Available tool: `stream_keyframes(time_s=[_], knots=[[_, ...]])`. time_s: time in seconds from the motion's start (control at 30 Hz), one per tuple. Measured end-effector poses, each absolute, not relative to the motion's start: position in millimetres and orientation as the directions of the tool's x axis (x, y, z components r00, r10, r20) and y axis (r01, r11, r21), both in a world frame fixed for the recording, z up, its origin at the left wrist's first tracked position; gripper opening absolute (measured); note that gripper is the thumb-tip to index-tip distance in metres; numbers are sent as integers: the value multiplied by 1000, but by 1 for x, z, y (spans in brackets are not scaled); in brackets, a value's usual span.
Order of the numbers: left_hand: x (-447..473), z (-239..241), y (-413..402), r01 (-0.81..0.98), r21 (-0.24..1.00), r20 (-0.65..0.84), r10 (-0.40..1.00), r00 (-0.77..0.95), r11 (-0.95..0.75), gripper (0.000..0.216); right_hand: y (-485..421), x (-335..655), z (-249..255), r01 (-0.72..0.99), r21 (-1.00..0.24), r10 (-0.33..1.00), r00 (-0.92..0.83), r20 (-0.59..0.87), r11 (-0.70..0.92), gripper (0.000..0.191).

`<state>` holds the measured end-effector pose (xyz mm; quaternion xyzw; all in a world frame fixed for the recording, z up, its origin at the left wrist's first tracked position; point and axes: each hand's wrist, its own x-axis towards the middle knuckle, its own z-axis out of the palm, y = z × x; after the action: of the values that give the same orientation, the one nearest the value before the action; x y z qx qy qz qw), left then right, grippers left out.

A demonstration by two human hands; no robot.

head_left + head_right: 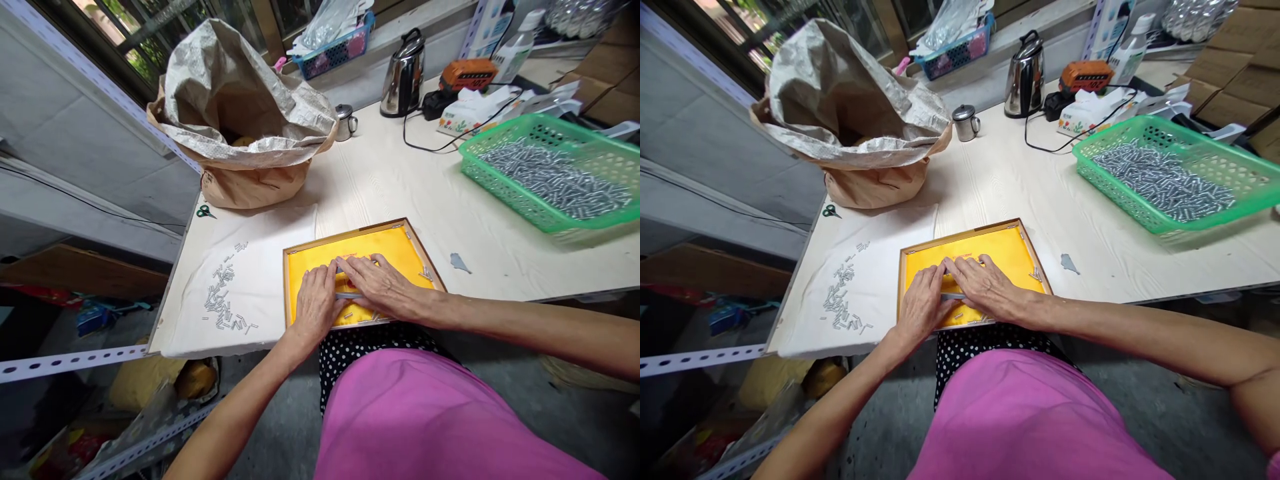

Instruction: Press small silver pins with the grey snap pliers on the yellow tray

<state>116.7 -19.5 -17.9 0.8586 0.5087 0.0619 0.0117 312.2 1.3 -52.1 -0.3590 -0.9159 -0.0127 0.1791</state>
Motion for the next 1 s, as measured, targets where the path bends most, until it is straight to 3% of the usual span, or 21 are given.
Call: stream_keyframes(time_s=[0.1, 0.27, 0.43, 0.57, 0.73, 0.9, 1.0], knots=[[119, -21, -13, 880, 61, 78, 881, 467, -471, 60, 3, 311, -53, 732, -65, 711, -631, 310, 678, 57], [117, -28, -8, 902, 45, 14, 903, 430, -430, 48, 18, 306, -53, 659, 6, 638, -730, 245, 752, 22], [112, -32, -2, 907, 80, -83, 904, 420, -414, 32, 29, 303, -66, 602, 13, 584, -780, 226, 799, 25], [108, -31, -4, 887, 97, 13, 892, 452, -451, 39, 30, 309, -69, 615, -64, 606, -745, 279, 786, 28], [116, -30, -9, 734, 26, 221, 720, 658, -679, 27, 27, 334, -52, 622, -214, 651, -661, 373, 754, 45], [139, -21, -12, 582, -120, 156, 564, 811, -804, 28, 41, 375, -47, 658, -211, 676, -611, 411, 723, 40], [152, -9, -13, 473, -166, 80, 466, 881, -865, 34, 58, 399, -59, 652, -276, 703, -600, 382, 706, 41]])
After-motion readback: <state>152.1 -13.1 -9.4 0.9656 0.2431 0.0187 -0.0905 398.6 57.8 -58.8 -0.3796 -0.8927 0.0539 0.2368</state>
